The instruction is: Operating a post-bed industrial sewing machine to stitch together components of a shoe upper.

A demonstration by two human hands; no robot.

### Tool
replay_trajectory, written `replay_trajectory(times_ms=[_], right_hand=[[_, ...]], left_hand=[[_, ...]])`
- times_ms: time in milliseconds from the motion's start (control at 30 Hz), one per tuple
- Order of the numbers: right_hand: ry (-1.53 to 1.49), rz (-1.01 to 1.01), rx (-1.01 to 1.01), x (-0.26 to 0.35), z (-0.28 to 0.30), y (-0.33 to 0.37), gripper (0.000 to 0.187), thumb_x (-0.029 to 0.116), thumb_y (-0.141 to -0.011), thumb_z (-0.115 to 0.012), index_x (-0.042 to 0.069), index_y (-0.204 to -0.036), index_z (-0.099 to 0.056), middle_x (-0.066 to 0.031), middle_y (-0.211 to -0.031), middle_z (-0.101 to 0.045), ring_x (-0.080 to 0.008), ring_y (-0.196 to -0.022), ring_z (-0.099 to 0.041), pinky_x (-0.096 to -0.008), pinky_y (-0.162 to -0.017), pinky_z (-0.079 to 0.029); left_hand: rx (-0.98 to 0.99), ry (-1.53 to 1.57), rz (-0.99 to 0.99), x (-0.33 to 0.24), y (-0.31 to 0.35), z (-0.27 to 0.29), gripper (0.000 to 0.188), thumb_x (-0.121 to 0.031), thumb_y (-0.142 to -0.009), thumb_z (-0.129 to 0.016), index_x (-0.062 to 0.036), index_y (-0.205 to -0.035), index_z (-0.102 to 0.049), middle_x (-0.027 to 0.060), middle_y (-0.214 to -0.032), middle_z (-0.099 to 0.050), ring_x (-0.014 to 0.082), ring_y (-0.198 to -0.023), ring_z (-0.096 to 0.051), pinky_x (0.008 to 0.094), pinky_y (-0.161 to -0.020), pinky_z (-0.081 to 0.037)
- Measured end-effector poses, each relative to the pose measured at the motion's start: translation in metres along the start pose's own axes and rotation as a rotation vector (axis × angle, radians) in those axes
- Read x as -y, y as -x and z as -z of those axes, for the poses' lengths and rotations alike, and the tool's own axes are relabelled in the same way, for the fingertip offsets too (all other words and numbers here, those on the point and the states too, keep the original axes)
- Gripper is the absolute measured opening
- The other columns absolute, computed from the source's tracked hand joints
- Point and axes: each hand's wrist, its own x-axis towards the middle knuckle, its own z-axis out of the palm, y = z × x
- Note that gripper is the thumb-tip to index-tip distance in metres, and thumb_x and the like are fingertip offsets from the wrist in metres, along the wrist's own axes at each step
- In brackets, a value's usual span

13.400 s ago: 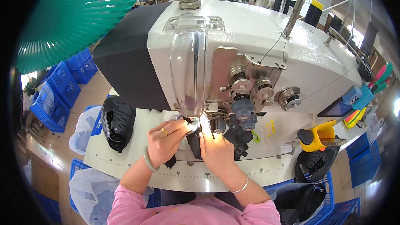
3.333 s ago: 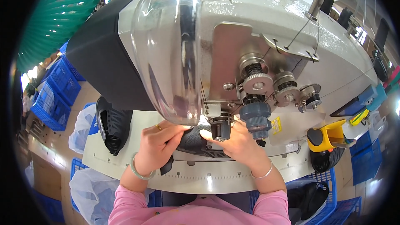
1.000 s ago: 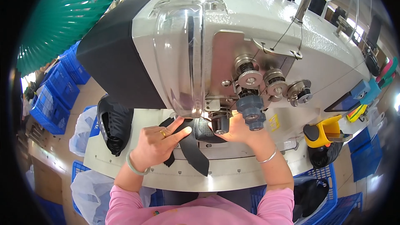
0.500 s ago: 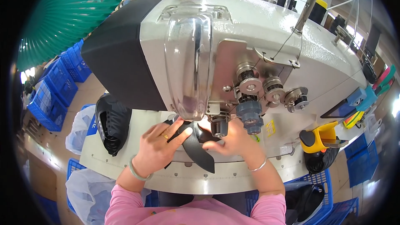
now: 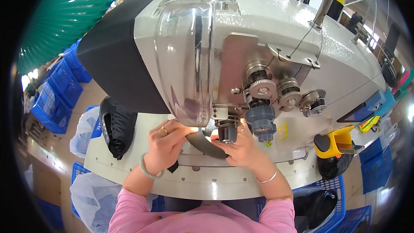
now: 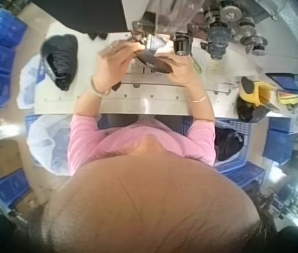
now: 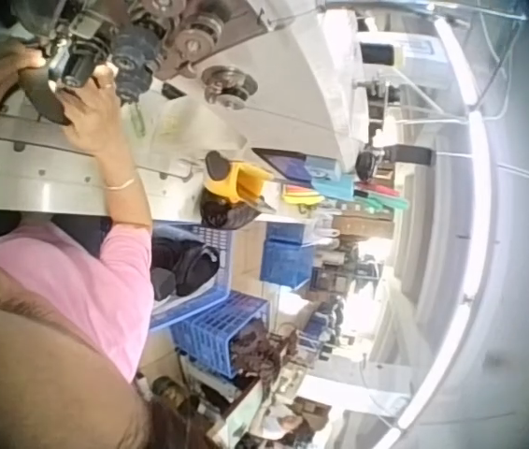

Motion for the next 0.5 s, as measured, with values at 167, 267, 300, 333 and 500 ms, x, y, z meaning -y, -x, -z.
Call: replay_trajectory(times_ms=[167,267,300,333,500], right_hand=[[-0.219,-0.094,-0.194,0.005,-0.009,-0.007,0.042,0.016,-0.062,-0.080,0.014,-0.103,-0.073,0.0000,-0.096,-0.067,-0.0206,-0.089,-0.063,-0.0393,-0.077,-0.038],[-0.156,-0.106,-0.187,0.009,-0.009,-0.008,0.046,0.015,-0.061,-0.079,0.016,-0.107,-0.072,-0.0002,-0.097,-0.067,-0.0210,-0.089,-0.063,-0.0401,-0.081,-0.039],[-0.144,-0.126,-0.182,0.011,-0.009,-0.007,0.047,0.015,-0.061,-0.079,0.017,-0.108,-0.072,-0.0004,-0.098,-0.067,-0.0210,-0.089,-0.063,-0.0405,-0.082,-0.039],[-0.132,-0.144,-0.176,0.012,-0.009,-0.006,0.049,0.016,-0.061,-0.079,0.018,-0.109,-0.072,-0.0005,-0.100,-0.068,-0.0211,-0.090,-0.063,-0.0409,-0.084,-0.039],[-0.061,-0.137,-0.186,0.010,-0.011,-0.005,0.045,0.018,-0.062,-0.079,0.017,-0.107,-0.072,-0.0018,-0.101,-0.069,-0.0214,-0.090,-0.064,-0.0418,-0.085,-0.039]], left_hand=[[0.088,-0.376,-0.342,0.000,0.004,0.005,0.031,-0.005,-0.063,-0.069,-0.0065,-0.094,-0.071,0.0036,-0.098,-0.062,0.0217,-0.093,-0.063,0.0358,-0.076,-0.058],[0.112,-0.339,-0.322,0.002,0.008,0.005,0.030,-0.007,-0.063,-0.068,-0.0063,-0.094,-0.070,0.0039,-0.100,-0.062,0.0217,-0.095,-0.061,0.0356,-0.076,-0.058],[0.109,-0.339,-0.323,0.002,0.007,0.006,0.030,-0.007,-0.063,-0.068,-0.0063,-0.094,-0.070,0.0039,-0.100,-0.062,0.0217,-0.095,-0.061,0.0356,-0.076,-0.058],[0.113,-0.332,-0.320,0.001,0.006,0.006,0.030,-0.007,-0.064,-0.067,-0.0063,-0.094,-0.070,0.0040,-0.099,-0.062,0.0216,-0.094,-0.061,0.0351,-0.076,-0.058],[0.111,-0.326,-0.323,0.000,0.002,0.007,0.029,-0.007,-0.065,-0.067,-0.0057,-0.094,-0.069,0.0041,-0.097,-0.061,0.0214,-0.093,-0.062,0.0338,-0.074,-0.057]])
